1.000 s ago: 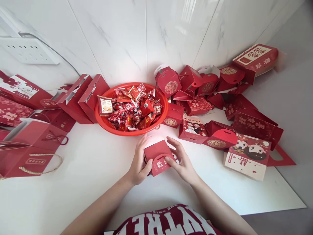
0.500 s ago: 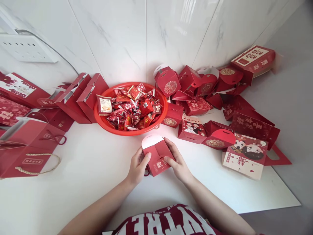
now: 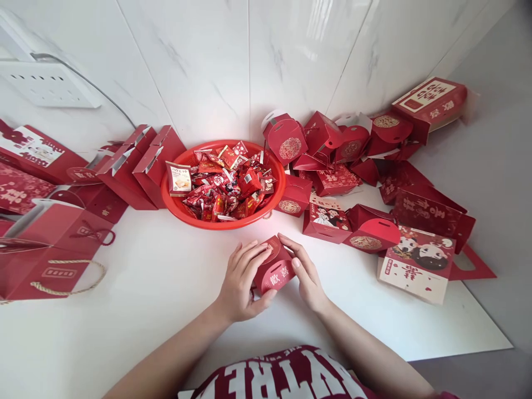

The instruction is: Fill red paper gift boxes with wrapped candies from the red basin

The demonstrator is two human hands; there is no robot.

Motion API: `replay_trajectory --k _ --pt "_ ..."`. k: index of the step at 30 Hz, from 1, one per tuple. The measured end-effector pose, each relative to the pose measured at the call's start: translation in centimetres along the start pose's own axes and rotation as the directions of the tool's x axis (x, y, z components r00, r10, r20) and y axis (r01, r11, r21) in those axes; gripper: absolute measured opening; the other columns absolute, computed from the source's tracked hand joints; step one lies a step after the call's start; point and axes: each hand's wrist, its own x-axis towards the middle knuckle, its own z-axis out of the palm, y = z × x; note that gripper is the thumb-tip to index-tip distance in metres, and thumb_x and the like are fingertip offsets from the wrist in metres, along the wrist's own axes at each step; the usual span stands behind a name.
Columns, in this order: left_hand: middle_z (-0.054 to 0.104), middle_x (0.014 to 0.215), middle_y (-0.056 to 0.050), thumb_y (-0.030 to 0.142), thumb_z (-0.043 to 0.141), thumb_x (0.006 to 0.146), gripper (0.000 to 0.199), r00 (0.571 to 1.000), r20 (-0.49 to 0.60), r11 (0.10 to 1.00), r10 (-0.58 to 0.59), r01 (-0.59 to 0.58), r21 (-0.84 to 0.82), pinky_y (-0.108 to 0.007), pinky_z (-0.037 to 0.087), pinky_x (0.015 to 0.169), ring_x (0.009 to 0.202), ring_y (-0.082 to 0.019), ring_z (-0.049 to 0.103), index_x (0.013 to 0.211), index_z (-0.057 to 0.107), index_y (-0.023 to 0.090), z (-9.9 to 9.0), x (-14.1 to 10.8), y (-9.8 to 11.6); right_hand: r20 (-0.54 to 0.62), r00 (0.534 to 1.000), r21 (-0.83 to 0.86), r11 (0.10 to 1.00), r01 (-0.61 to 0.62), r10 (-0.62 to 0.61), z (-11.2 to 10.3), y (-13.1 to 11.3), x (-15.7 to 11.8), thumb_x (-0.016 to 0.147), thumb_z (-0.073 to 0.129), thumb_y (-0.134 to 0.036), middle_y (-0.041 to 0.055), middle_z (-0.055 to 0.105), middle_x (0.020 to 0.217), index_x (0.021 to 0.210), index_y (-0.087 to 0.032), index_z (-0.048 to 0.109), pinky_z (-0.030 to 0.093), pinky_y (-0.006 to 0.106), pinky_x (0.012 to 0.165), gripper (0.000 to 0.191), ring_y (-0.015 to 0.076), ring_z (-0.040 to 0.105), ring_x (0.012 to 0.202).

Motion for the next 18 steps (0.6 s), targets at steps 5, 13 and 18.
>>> replay_trajectory --k 5,13,18 --pt "0.052 0.147 -0.012 0.03 0.051 0.092 0.059 0.998 0.066 0.998 0.02 -0.016 -0.065 -0.053 0.027 0.119 0.14 -0.031 0.042 0.149 0.041 0.019 -0.8 0.6 -1.7 0.039 0.989 -0.203 0.968 0.146 -0.14 -0.5 -0.3 0.0 0.1 0.053 -0.031 0.0056 0.043 0.154 0.142 -0.034 0.05 0.034 0.05 0.118 0.042 0.026 0.039 0.143" --pt "0.053 0.147 -0.009 0.02 0.043 0.096 0.049 0.998 0.052 0.964 0.033 -0.018 -0.264 -0.053 0.034 0.117 0.14 -0.028 0.042 0.145 0.049 0.022 -0.8 0.9 -3.6 0.182 0.942 -0.426 0.841 0.334 -0.282 -0.3 -0.3 0.3 0.1 0.05 -0.02 0.0032 0.047 0.152 0.132 -0.032 0.063 0.033 0.053 0.117 0.036 0.0264 0.037 0.144" --pt "0.052 0.147 -0.01 0.022 0.041 0.097 0.048 0.997 0.051 0.957 0.051 -0.034 -0.287 -0.054 0.035 0.117 0.139 -0.029 0.042 0.144 0.05 0.02 -0.6 1.0 -3.8 0.161 0.944 -0.477 0.814 0.33 -0.288 0.2 0.0 0.4 0.099 0.052 -0.023 0.0038 0.054 0.146 0.125 -0.027 0.067 0.036 0.054 0.115 0.03 0.0275 0.037 0.144"
